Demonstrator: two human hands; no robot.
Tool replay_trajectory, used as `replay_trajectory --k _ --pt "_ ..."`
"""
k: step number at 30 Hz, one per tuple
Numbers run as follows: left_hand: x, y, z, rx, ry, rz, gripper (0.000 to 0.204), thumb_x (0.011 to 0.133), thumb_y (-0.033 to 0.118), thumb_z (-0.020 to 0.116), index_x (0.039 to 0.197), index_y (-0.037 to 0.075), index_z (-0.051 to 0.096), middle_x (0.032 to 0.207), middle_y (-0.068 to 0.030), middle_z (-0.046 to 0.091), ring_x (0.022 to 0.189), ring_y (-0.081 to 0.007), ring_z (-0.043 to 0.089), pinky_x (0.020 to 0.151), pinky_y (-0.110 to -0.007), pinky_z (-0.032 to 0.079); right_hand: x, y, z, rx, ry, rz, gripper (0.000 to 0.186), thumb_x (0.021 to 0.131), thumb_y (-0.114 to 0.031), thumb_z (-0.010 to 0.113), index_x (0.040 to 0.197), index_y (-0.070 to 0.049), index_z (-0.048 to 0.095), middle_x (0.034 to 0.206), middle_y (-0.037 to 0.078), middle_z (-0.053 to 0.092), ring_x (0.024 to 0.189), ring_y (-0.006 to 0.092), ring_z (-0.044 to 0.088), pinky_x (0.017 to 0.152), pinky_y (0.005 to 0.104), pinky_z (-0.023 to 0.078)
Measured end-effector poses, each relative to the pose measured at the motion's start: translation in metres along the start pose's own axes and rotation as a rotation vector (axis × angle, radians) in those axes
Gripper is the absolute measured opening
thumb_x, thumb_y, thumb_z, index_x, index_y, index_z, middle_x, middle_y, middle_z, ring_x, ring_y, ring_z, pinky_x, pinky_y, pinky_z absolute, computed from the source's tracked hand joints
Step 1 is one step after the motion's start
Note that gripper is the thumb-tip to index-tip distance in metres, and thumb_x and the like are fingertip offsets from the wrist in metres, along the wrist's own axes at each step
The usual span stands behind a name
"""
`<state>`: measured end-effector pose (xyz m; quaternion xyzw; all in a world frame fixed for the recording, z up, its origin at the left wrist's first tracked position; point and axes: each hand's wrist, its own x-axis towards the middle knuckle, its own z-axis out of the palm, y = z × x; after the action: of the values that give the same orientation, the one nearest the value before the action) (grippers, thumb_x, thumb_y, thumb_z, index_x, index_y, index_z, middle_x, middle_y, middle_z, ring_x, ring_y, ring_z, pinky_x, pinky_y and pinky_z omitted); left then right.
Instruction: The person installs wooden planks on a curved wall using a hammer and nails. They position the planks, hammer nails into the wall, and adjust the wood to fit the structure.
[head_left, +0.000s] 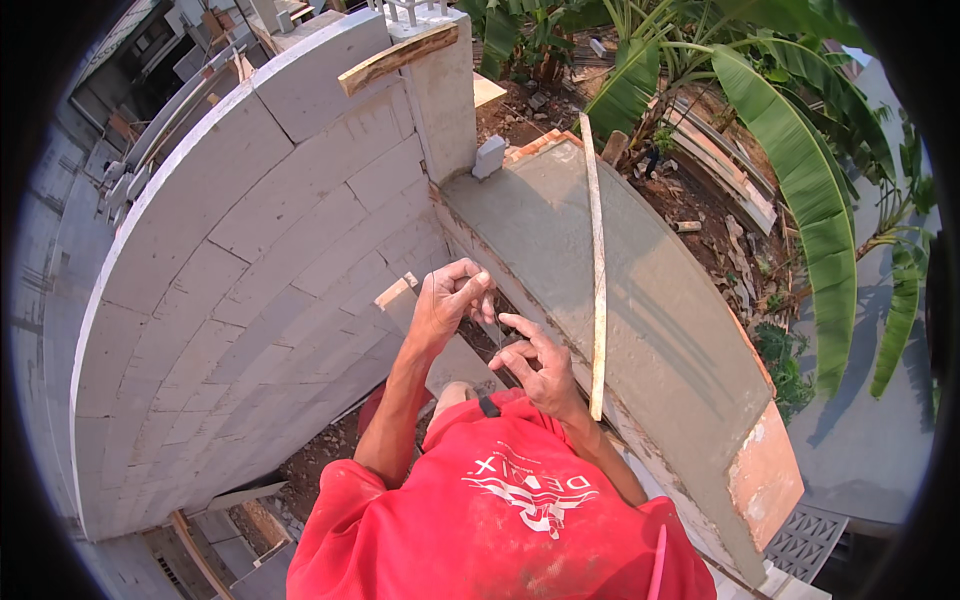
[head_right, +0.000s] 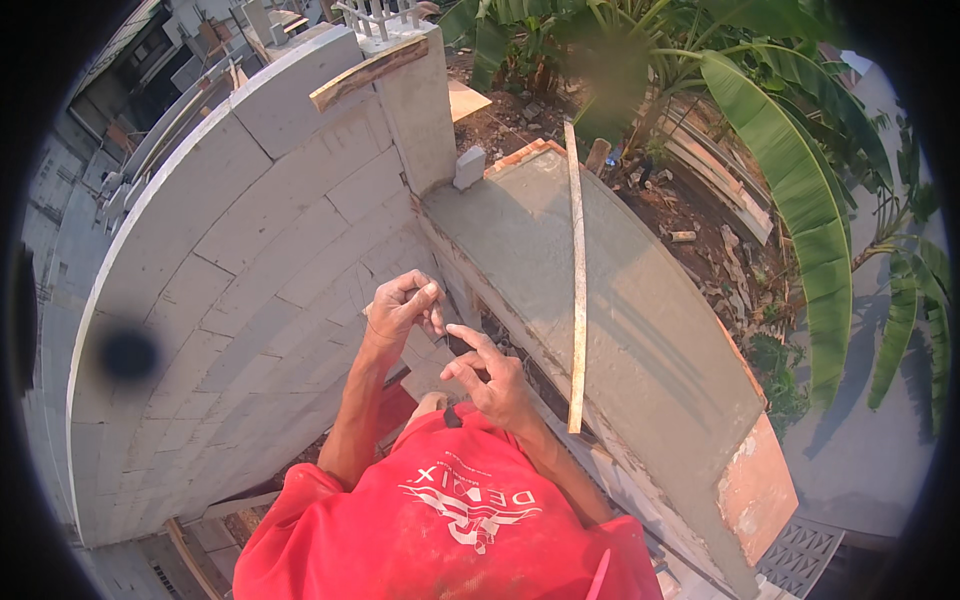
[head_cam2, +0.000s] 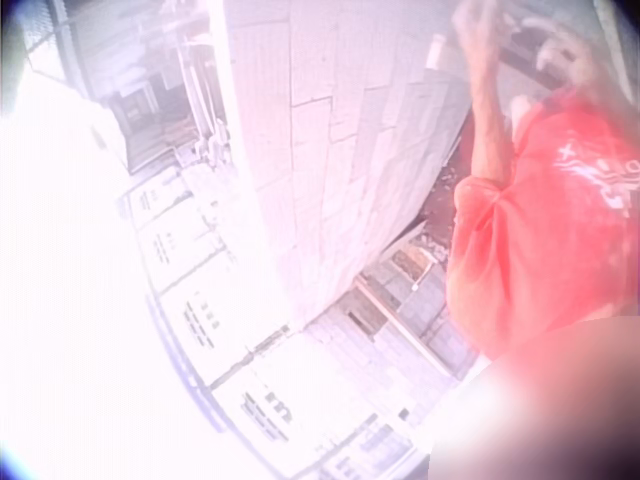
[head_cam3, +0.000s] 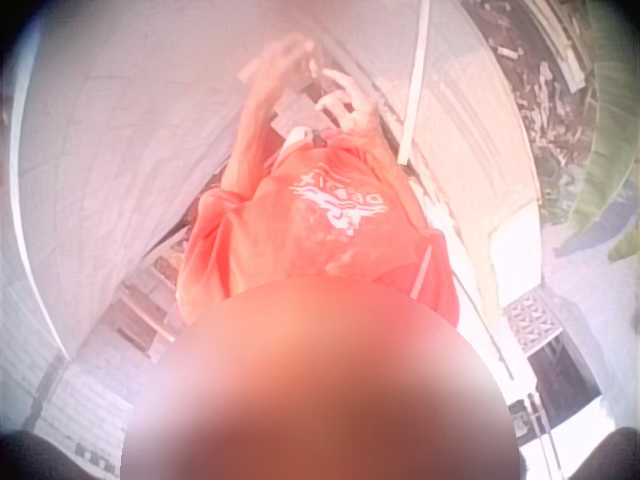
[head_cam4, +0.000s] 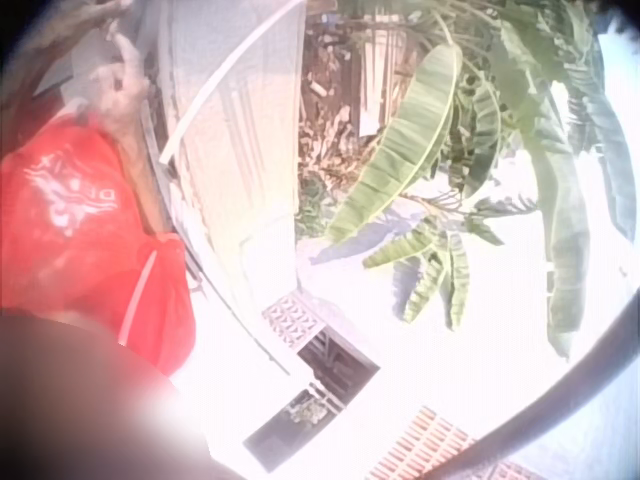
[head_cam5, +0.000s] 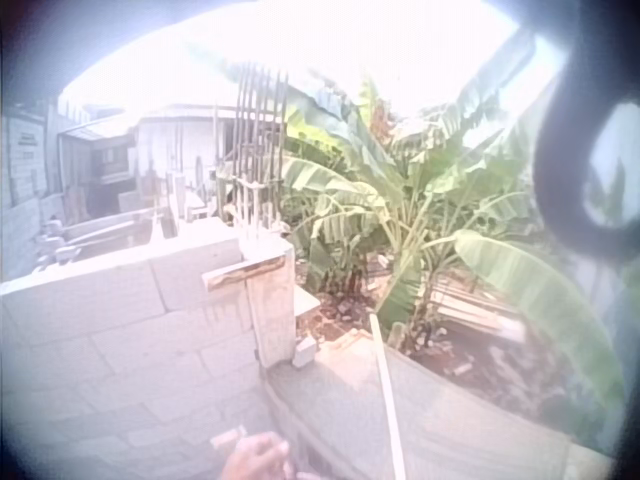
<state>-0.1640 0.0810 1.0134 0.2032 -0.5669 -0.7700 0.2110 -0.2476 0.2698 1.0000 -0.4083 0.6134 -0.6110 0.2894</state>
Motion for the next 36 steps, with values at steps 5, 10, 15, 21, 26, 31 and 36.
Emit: replay_trajectory --k 5,10,15,21,26,31,36 --pt "0.000 0.003 0.001 0.225 0.015 0.034 0.024 0.103 0.022 0.063 0.112 0.000 0.070 0.077 -0.0035 0.070 0.064 -0.0081 0.064 0.058 -0.023 0.052 0.002 0.003 -0.005 -0.058 -0.071 0.076 0.032 0.098 -0.013 0.064 0.127 -0.001 0.062 0.088 0.009 0.079 0.070 0.0124 0.069 0.066 0.0287 0.052" --pt "-0.022 0.007 -0.004 0.334 -0.157 -0.031 0.053 0.100 0.008 0.059 0.151 0.003 0.048 0.116 -0.0103 0.072 0.089 -0.0106 0.067 0.077 -0.028 0.057 0.002 0.007 0.000 -0.090 -0.022 0.021 0.032 0.096 -0.005 0.063 0.128 0.001 0.064 0.091 0.013 0.079 0.083 0.0150 0.075 0.075 0.0292 0.057" --pt "-0.042 0.012 -0.008 0.245 -0.310 0.040 0.068 0.102 0.015 0.061 0.161 0.001 0.030 0.138 -0.0121 0.063 0.107 -0.0180 0.064 0.093 -0.036 0.054 0.005 0.011 0.007 -0.062 0.000 -0.020 0.035 0.095 0.001 0.060 0.130 0.004 0.062 0.108 0.017 0.076 0.091 0.0172 0.075 0.079 0.0295 0.059" --pt "-0.029 0.003 -0.013 0.106 -0.280 -0.016 0.060 0.107 0.027 0.056 0.157 -0.001 0.038 0.116 -0.0064 0.068 0.088 -0.0135 0.065 0.085 -0.029 0.055 0.007 0.008 0.004 0.210 -0.068 0.089 0.040 0.096 -0.001 0.060 0.135 0.003 0.060 0.110 0.014 0.073 0.080 0.0132 0.067 0.070 0.0253 0.054" --pt "-0.025 -0.005 -0.010 0.008 -0.263 -0.072 0.051 0.107 0.028 0.056 0.149 -0.001 0.050 0.089 0.0003 0.063 0.079 -0.0097 0.061 0.074 -0.025 0.050 0.005 0.005 -0.004 0.608 -0.066 0.251 0.043 0.094 -0.002 0.062 0.136 0.001 0.060 0.098 0.011 0.069 0.063 0.0050 0.046 0.056 0.0191 0.040" --pt "-0.020 -0.010 -0.005 -0.039 -0.234 -0.087 0.041 0.108 0.027 0.056 0.137 -0.002 0.059 0.080 0.0023 0.058 0.072 -0.0080 0.057 0.066 -0.023 0.045 0.002 0.007 -0.009 0.738 -0.052 0.293 0.043 0.093 0.001 0.063 0.136 0.001 0.059 0.099 0.011 0.067 0.061 0.0054 0.045 0.055 0.0187 0.039" --pt "-0.010 -0.012 -0.006 -0.073 -0.194 -0.043 0.025 0.109 0.026 0.054 0.107 0.003 0.064 0.077 0.0026 0.055 0.069 -0.0078 0.055 0.065 -0.024 0.044 0.001 0.010 -0.010 0.790 -0.104 0.338 0.042 0.094 0.000 0.064 0.135 0.000 0.060 0.099 0.009 0.065 0.061 0.0049 0.045 0.054 0.0185 0.037"
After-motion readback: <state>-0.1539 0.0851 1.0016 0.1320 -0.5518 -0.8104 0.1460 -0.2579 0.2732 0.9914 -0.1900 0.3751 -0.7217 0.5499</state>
